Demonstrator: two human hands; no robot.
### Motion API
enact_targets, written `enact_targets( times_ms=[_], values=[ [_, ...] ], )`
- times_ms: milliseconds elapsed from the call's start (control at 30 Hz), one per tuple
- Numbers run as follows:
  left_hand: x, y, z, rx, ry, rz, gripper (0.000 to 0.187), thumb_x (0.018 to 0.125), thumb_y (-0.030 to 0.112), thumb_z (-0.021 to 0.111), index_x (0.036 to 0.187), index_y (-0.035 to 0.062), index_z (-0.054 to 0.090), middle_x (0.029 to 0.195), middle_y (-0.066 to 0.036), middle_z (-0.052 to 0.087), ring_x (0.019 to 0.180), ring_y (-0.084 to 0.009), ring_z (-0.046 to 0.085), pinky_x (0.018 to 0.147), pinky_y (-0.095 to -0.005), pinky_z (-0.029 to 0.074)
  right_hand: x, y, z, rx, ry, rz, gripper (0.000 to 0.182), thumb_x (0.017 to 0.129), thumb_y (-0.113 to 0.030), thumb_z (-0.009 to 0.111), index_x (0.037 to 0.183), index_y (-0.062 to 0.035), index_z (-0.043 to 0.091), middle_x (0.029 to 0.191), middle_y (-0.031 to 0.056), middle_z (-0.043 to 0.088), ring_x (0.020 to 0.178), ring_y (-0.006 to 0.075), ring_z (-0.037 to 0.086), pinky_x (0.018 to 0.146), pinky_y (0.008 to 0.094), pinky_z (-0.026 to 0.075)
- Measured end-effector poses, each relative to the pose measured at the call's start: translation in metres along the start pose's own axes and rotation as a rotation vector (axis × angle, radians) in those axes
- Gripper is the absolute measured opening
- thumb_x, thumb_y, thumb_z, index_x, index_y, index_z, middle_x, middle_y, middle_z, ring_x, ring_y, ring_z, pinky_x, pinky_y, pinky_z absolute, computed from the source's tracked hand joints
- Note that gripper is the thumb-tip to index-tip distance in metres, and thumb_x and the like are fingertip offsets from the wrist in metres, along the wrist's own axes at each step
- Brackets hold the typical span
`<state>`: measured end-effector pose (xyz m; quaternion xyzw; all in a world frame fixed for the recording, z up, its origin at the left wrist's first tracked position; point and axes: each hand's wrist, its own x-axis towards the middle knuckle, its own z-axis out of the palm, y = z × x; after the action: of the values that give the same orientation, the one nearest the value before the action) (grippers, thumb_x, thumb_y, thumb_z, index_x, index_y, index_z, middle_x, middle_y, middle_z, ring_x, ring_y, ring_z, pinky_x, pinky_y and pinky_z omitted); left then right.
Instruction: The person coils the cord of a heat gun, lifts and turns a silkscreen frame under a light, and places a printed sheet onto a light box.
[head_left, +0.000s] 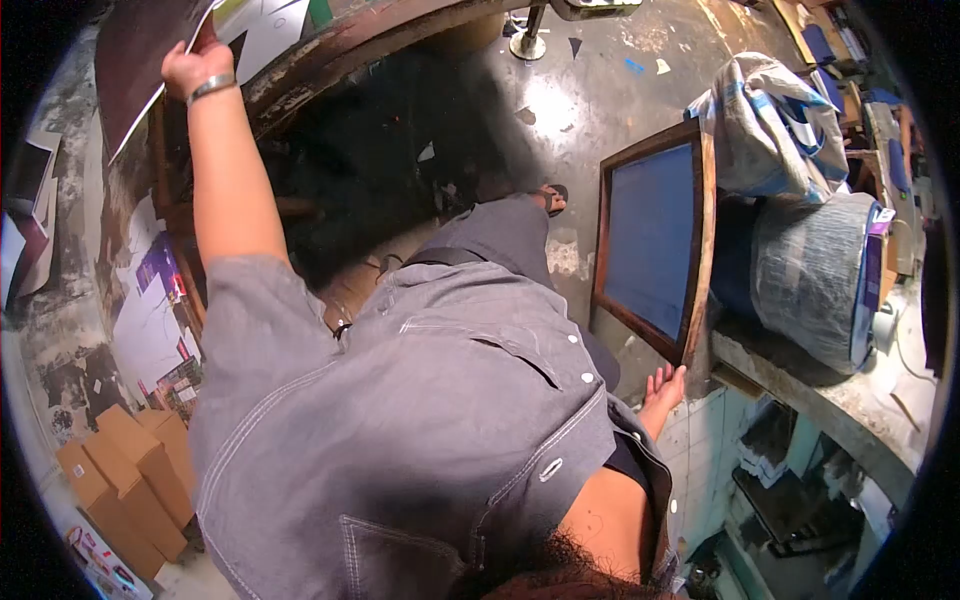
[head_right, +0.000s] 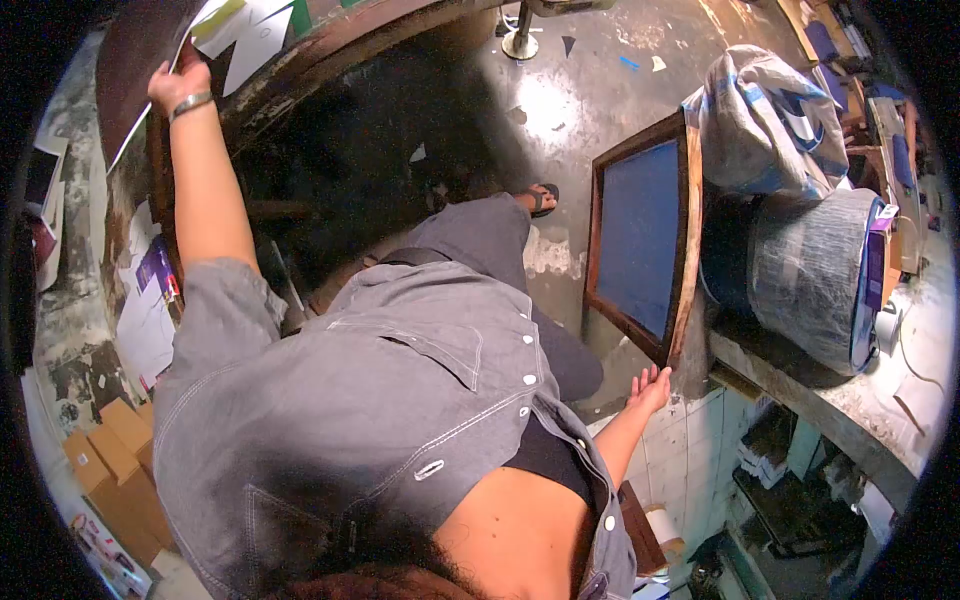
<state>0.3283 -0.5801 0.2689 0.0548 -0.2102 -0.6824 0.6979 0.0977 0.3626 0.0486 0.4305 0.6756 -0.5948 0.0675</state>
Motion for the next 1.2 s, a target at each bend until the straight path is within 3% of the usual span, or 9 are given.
enact_targets(
  times_ms=[100,233,400,567,667,833,900,1000,1200],
  values=[
    [0.101,-0.019,-0.085,0.021,-0.100,-0.203,0.037,0.095,0.012,0.036,0.125,-0.0101,0.043,0.115,-0.024,0.058,0.104,-0.0408,0.061,0.092,-0.0509,0.054,-0.006,-0.006,0.004,-0.038,0.015,0.019,0.048,0.090,-0.046,0.066,0.127,-0.0197,0.052,0.113,0.0001,0.067,0.105,0.0222,0.062,0.088,0.0443,0.047],
    [0.052,-0.063,-0.058,0.330,0.243,-0.154,0.046,0.097,0.021,0.039,0.136,-0.0043,0.039,0.138,-0.023,0.046,0.127,-0.0387,0.046,0.106,-0.0592,0.038,-0.011,-0.010,0.003,-0.048,0.051,0.035,0.049,0.090,-0.044,0.066,0.130,-0.0198,0.051,0.119,0.0030,0.065,0.111,0.0252,0.060,0.092,0.0464,0.045],
    [0.006,-0.087,-0.047,0.239,0.407,-0.321,0.086,0.089,0.035,0.049,0.154,0.0077,-0.001,0.160,-0.018,0.003,0.147,-0.0375,0.011,0.117,-0.0553,0.015,0.001,-0.005,-0.002,-0.052,0.032,0.047,0.057,0.090,-0.048,0.064,0.138,-0.0225,0.046,0.128,0.0038,0.061,0.117,0.0278,0.056,0.096,0.0519,0.040],
    [-0.010,-0.076,-0.050,0.438,0.447,-0.204,0.097,0.082,0.038,0.058,0.154,0.0106,-0.002,0.157,-0.019,0.012,0.144,-0.0417,0.019,0.114,-0.0557,0.020,0.010,0.000,-0.003,-0.051,0.056,0.028,0.047,0.091,-0.048,0.063,0.127,-0.0195,0.052,0.113,0.0005,0.065,0.102,0.0255,0.060,0.082,0.0480,0.043],
    [-0.024,-0.067,-0.049,0.541,0.333,-0.088,0.076,0.089,0.029,0.056,0.149,0.0015,0.019,0.151,-0.022,0.023,0.139,-0.0393,0.029,0.113,-0.0531,0.029,0.018,0.003,-0.002,-0.070,0.061,0.037,0.043,0.091,-0.048,0.062,0.121,-0.0176,0.054,0.110,0.0003,0.065,0.099,0.0255,0.059,0.080,0.0476,0.043],
    [-0.127,-0.083,-0.010,0.819,0.329,-0.017,0.051,0.093,0.025,0.058,0.139,0.0079,0.043,0.116,-0.010,0.056,0.098,-0.0143,0.056,0.071,-0.0245,0.049,0.008,0.008,0.009,0.017,0.095,0.027,0.041,0.092,-0.046,0.062,0.117,-0.0154,0.055,0.112,0.0030,0.064,0.102,0.0280,0.058,0.081,0.0489,0.043],
    [-0.167,-0.102,-0.026,1.121,0.176,0.114,0.045,0.093,0.025,0.060,0.133,0.0056,0.049,0.111,-0.006,0.058,0.100,-0.0141,0.054,0.087,-0.0292,0.044,0.005,0.011,0.007,0.038,0.071,0.027,0.041,0.091,-0.046,0.062,0.118,-0.0154,0.054,0.115,0.0046,0.063,0.104,0.0286,0.058,0.081,0.0492,0.043],
    [-0.220,-0.132,-0.058,1.167,-0.020,-0.102,0.036,0.090,0.012,0.065,0.122,-0.0002,0.054,0.110,-0.006,0.061,0.100,-0.0170,0.057,0.092,-0.0313,0.044,0.009,0.025,0.007,0.136,0.020,0.017,0.044,0.091,-0.046,0.064,0.120,-0.0151,0.053,0.121,0.0072,0.061,0.107,0.0295,0.057,0.082,0.0509,0.043],
    [-0.304,-0.184,-0.061,1.100,-0.263,-0.580,0.046,0.090,0.014,0.067,0.132,0.0047,0.052,0.090,0.000,0.060,0.069,-0.0065,0.054,0.056,-0.0201,0.042,0.001,0.046,0.015,0.146,-0.008,0.008,0.061,0.085,-0.051,0.068,0.129,-0.0148,0.047,0.131,0.0109,0.056,0.110,0.0317,0.057,0.087,0.0532,0.044]
  ],
)
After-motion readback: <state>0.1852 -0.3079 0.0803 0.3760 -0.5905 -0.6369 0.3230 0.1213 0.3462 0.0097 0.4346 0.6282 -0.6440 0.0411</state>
